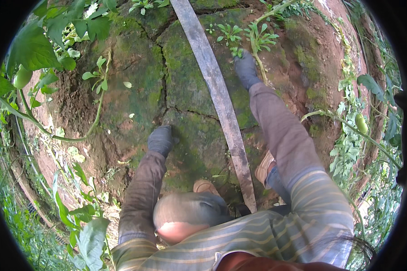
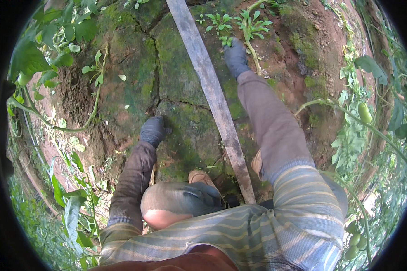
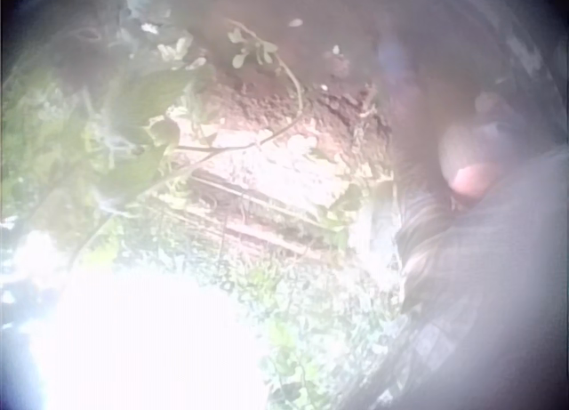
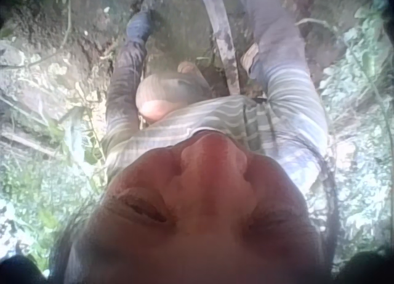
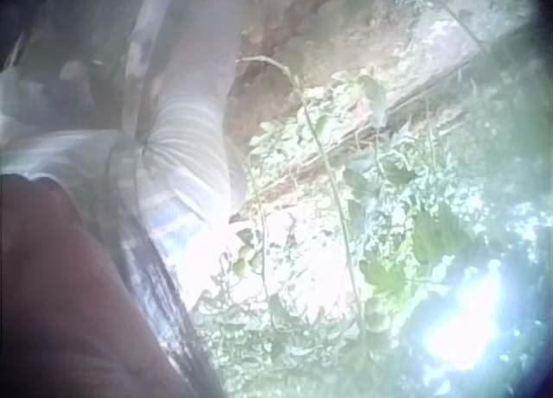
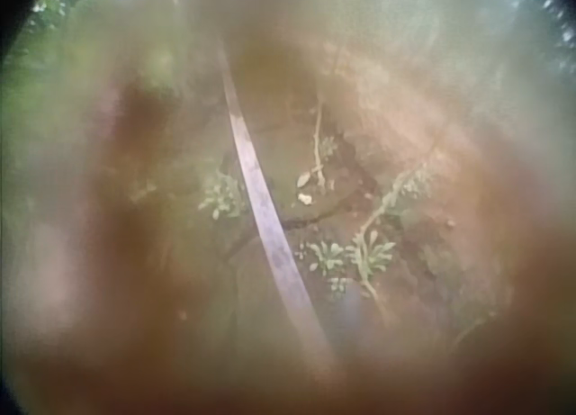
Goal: The person repeatedly pulls small weeds from the soil around tomato plants in a garden bed. They use gloved hands to grasp and remove weeds one by one, occasionally shifting position to reach different areas.
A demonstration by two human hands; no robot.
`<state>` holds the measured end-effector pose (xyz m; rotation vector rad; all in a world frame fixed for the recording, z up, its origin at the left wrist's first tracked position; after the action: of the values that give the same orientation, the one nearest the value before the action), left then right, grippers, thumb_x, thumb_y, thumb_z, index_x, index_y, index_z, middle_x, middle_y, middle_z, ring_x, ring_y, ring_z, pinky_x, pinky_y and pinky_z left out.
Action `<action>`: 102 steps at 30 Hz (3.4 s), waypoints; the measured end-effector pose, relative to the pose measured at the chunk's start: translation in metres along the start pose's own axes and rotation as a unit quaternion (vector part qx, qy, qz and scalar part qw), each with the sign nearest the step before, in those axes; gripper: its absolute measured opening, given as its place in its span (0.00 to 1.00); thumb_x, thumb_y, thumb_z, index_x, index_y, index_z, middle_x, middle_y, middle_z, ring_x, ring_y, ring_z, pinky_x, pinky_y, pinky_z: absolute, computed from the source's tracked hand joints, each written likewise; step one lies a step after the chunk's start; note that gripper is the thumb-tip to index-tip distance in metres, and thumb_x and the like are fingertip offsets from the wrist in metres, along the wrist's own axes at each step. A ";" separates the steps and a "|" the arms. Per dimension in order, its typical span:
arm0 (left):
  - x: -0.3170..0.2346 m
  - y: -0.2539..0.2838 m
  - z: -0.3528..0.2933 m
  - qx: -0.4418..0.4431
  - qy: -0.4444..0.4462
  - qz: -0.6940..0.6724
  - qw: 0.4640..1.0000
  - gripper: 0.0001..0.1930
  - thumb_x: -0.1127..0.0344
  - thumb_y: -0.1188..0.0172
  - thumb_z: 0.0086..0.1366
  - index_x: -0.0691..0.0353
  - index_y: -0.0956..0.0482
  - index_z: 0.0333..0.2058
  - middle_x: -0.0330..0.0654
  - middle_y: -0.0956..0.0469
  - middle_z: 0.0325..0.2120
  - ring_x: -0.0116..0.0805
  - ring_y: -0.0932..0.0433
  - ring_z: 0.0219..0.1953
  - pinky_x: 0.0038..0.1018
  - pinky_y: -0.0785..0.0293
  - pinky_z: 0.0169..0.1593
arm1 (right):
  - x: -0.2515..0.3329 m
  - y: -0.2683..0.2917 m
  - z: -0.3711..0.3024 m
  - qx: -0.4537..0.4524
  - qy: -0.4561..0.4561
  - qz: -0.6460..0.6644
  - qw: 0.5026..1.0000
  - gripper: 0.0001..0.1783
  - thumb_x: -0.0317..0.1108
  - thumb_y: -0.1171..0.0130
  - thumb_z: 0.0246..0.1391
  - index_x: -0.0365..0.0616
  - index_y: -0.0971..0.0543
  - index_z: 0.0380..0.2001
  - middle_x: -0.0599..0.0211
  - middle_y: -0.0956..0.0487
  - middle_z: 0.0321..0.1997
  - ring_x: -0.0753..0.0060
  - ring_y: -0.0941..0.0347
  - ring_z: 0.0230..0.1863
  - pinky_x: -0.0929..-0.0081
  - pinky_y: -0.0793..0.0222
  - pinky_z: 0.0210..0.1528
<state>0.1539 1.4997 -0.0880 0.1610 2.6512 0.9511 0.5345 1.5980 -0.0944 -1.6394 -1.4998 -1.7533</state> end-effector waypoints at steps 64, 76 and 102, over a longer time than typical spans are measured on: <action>-0.020 0.014 -0.010 0.037 0.036 -0.060 0.997 0.13 0.62 0.35 0.49 0.57 0.18 0.35 0.51 0.20 0.35 0.50 0.22 0.40 0.39 0.26 0.43 | 0.082 0.369 0.090 -0.231 0.276 -0.459 0.812 0.22 0.42 0.37 0.47 0.42 0.24 0.43 0.48 0.24 0.46 0.50 0.28 0.49 0.60 0.34 0.53; 0.013 -0.030 0.015 0.015 0.128 0.046 0.991 0.13 0.69 0.44 0.55 0.61 0.19 0.39 0.52 0.20 0.37 0.50 0.21 0.41 0.39 0.24 0.45 | 0.015 0.064 0.076 0.366 0.200 -0.493 0.763 0.18 0.37 0.35 0.41 0.40 0.24 0.35 0.46 0.23 0.40 0.43 0.27 0.44 0.55 0.33 0.48; -0.091 0.119 -0.264 0.127 0.275 -0.321 0.898 0.22 0.59 0.34 0.56 0.62 0.28 0.45 0.41 0.26 0.32 0.32 0.30 0.35 0.32 0.31 0.40 | -0.005 0.042 0.080 0.447 0.252 -0.494 0.702 0.14 0.36 0.47 0.51 0.46 0.25 0.42 0.51 0.23 0.43 0.47 0.26 0.45 0.55 0.31 0.47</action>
<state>0.1511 1.4142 0.2032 -1.0072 2.9653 0.4607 0.6124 1.6444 -0.0949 0.2237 -2.4803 -1.1672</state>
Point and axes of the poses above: each hand's wrist, its own z-axis towards the middle knuckle, its own y-axis out of the back of the hand, x = y × z, the point moved 10 cm from there along z, towards the middle knuckle
